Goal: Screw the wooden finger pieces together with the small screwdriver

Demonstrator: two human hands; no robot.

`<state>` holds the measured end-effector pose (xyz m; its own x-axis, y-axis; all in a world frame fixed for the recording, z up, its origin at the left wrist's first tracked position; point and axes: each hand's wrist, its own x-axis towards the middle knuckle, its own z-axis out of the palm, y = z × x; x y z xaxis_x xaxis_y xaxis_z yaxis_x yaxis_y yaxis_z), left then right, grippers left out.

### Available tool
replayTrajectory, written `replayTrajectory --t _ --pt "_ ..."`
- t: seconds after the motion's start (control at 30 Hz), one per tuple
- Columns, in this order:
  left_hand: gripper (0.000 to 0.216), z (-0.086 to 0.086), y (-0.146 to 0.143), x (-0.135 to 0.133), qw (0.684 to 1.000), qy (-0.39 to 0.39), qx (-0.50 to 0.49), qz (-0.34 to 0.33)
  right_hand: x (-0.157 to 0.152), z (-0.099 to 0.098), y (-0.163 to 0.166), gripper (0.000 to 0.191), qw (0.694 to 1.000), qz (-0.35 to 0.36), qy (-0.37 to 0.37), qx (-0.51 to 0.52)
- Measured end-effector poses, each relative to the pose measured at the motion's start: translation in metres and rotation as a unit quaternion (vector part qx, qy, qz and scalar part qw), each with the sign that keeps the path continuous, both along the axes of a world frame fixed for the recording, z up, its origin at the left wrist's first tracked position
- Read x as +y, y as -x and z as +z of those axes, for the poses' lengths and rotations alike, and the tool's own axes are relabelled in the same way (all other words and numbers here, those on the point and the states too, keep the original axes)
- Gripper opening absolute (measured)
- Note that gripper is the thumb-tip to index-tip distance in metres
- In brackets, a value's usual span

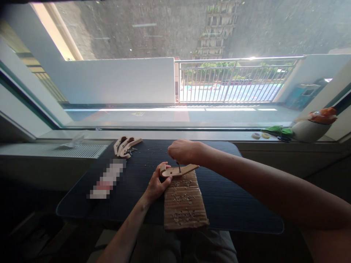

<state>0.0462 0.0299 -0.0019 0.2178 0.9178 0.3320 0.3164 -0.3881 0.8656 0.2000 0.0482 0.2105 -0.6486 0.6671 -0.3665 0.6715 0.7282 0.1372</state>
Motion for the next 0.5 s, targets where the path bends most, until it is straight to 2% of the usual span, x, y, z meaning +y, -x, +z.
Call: replayTrajectory --t 0.27,0.5 --pt "0.053 -0.0014 -0.0002 0.0003 1.0 0.003 0.005 0.0 -0.0031 -0.0038 -0.0013 0.021 0.999 -0.024 -0.02 -0.011" --pt "0.053 -0.0044 -0.0008 0.001 1.0 -0.004 -0.001 0.0 -0.0074 0.0021 0.0013 0.024 1.0 0.0 -0.017 -0.01"
